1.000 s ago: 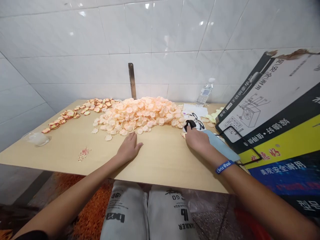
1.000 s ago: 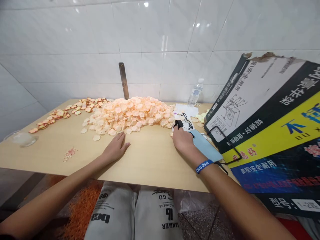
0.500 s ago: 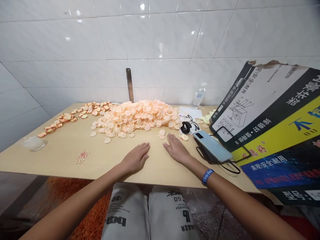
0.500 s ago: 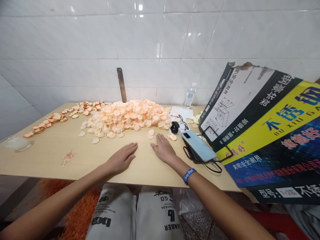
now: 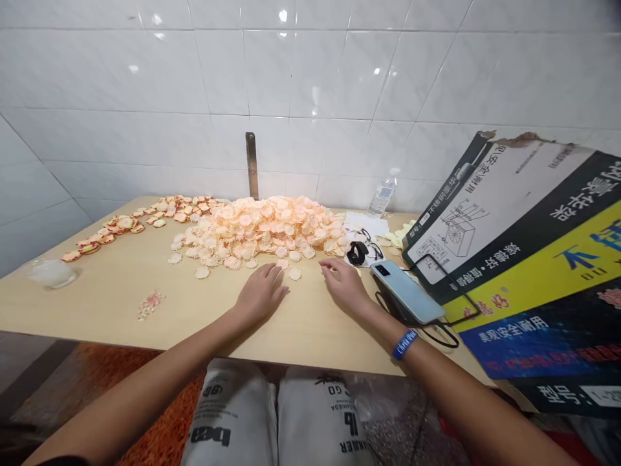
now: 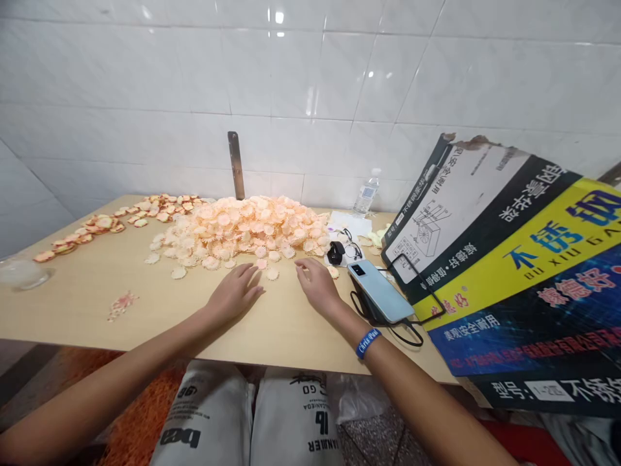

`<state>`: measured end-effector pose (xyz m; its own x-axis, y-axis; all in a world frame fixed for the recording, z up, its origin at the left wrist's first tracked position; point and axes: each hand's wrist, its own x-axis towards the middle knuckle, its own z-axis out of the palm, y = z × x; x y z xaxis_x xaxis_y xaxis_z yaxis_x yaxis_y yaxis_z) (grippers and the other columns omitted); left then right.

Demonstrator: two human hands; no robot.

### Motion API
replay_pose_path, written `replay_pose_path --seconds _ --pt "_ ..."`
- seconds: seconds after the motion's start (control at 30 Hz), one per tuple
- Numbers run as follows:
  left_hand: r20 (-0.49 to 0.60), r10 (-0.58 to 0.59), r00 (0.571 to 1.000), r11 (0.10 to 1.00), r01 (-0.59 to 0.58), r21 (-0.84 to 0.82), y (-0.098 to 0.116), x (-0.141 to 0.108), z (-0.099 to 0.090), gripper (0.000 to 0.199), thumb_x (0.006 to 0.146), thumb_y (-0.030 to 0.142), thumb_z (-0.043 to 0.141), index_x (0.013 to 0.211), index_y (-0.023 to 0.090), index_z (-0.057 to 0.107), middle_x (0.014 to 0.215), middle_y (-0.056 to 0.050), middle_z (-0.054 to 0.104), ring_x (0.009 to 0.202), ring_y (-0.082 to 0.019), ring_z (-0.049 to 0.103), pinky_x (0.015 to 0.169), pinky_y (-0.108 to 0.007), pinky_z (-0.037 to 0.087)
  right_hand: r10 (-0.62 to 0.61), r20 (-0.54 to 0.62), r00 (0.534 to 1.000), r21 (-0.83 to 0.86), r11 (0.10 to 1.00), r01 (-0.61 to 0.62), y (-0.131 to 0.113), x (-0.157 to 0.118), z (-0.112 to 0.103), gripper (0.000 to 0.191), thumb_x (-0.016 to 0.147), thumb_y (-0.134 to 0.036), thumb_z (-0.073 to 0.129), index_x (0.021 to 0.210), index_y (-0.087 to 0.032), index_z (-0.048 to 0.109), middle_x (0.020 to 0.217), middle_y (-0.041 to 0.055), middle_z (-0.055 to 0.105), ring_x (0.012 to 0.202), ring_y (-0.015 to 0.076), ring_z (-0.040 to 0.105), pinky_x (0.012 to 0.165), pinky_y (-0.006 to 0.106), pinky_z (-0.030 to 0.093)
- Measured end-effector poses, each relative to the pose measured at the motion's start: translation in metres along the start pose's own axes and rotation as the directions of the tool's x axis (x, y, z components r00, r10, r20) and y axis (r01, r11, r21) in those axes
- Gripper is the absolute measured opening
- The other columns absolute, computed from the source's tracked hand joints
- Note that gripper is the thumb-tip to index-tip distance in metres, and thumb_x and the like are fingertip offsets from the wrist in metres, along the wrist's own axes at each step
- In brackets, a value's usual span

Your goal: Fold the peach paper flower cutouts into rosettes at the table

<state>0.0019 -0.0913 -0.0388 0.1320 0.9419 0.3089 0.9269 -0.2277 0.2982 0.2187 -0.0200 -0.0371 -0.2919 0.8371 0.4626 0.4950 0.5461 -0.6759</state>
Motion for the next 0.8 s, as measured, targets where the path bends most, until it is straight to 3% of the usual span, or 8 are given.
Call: replay_pose_path --seconds 0.1,0.17,0.23,0.37,0.43,0.53,0.67,0.8 --pt "0.033 -0.062 0.998 0.996 0.064 -0.065 0.014 0.031 0.005 0.028 0.084 0.034 0.061 0.105 0.017 0.066 0.117 -0.013 0.065 0.113 -0.03 0.057 0.095 -0.042 0.046 -0.007 0.045 0.999 -0.099 0.995 0.012 0.008 -0.016 -0.015 0.025 0.088 -0.024 0.046 0.094 -0.016 0.069 0.098 0.012 0.071 0.093 0.0236 0.065 0.086 0.039 0.051" --pt "0.102 -0.106 0.989 0.986 0.117 -0.114 0.018 0.052 0.009 0.015 0.084 0.027 0.059 0.088 0.016 0.068 0.096 -0.01 0.069 0.094 -0.025 0.063 0.083 -0.036 0.05 -0.034 0.066 0.997 -0.127 0.991 0.043 0.009 -0.024 -0.017 0.026 0.089 -0.023 0.045 0.097 -0.015 0.069 0.1 0.0124 0.071 0.096 0.0238 0.065 0.088 0.039 0.05" --pt "0.116 -0.115 0.987 0.982 0.13 -0.134 0.016 0.071 0.009 0.017 0.086 0.021 0.052 0.081 0.015 0.067 0.086 -0.009 0.068 0.083 -0.022 0.063 0.077 -0.033 0.049 -0.05 0.084 0.995 -0.142 0.988 0.061 0.01 -0.03 -0.016 0.029 0.091 -0.025 0.043 0.101 -0.015 0.069 0.104 0.0127 0.07 0.1 0.0238 0.064 0.092 0.04 0.049" --pt "-0.001 -0.164 0.987 0.982 0.163 -0.093 -0.003 0.09 -0.006 0.024 0.087 0.017 0.048 0.103 0.012 0.064 0.109 -0.016 0.062 0.103 -0.029 0.058 0.087 -0.039 0.048 0.061 0.176 0.983 -0.215 0.976 -0.022 0.014 -0.032 -0.01 0.045 0.093 -0.037 0.043 0.124 -0.01 0.061 0.132 0.0185 0.06 0.126 0.0283 0.053 0.109 0.045 0.038" --pt "-0.113 -0.172 0.979 0.985 0.167 -0.053 -0.011 0.077 -0.015 0.031 0.087 0.021 0.052 0.115 0.01 0.059 0.119 -0.019 0.057 0.111 -0.031 0.055 0.091 -0.043 0.047 0.147 0.26 0.954 -0.275 0.959 -0.072 0.015 -0.029 -0.005 0.063 0.092 -0.047 0.043 0.138 -0.004 0.049 0.148 0.022 0.044 0.14 0.0313 0.038 0.116 0.048 0.028" --pt "-0.199 -0.107 0.974 0.994 0.104 -0.024 -0.016 0.025 -0.023 0.032 0.091 0.029 0.048 0.114 0.011 0.059 0.119 -0.017 0.057 0.113 -0.03 0.054 0.097 -0.044 0.046 0.162 0.383 0.91 -0.303 0.952 -0.042 0.01 -0.018 0.01 0.081 0.091 -0.057 0.041 0.147 0.001 0.034 0.156 0.0225 0.027 0.147 0.0314 0.022 0.12 0.047 0.019" --pt "-0.075 -0.1 0.992 0.995 0.098 -0.028 -0.023 -0.05 -0.021 0.035 0.095 0.034 0.038 0.111 0.014 0.062 0.121 -0.015 0.062 0.114 -0.027 0.057 0.1 -0.044 0.047 0.022 0.48 0.877 -0.184 0.98 0.076 -0.014 -0.005 0.041 0.089 0.086 -0.064 0.046 0.148 0.0 0.034 0.157 0.021 0.025 0.148 0.0308 0.021 0.121 0.044 0.017" --pt "0.053 -0.159 0.986 0.987 0.157 0.041 -0.029 -0.058 -0.017 0.056 0.096 0.041 0.035 0.136 0.005 0.047 0.148 -0.021 0.042 0.14 -0.032 0.038 0.115 -0.048 0.032 -0.111 0.54 0.834 0.131 0.99 0.046 -0.041 -0.005 0.063 0.076 0.087 -0.063 0.046 0.143 -0.012 0.047 0.152 0.0148 0.04 0.144 0.0279 0.032 0.119 0.044 0.025"
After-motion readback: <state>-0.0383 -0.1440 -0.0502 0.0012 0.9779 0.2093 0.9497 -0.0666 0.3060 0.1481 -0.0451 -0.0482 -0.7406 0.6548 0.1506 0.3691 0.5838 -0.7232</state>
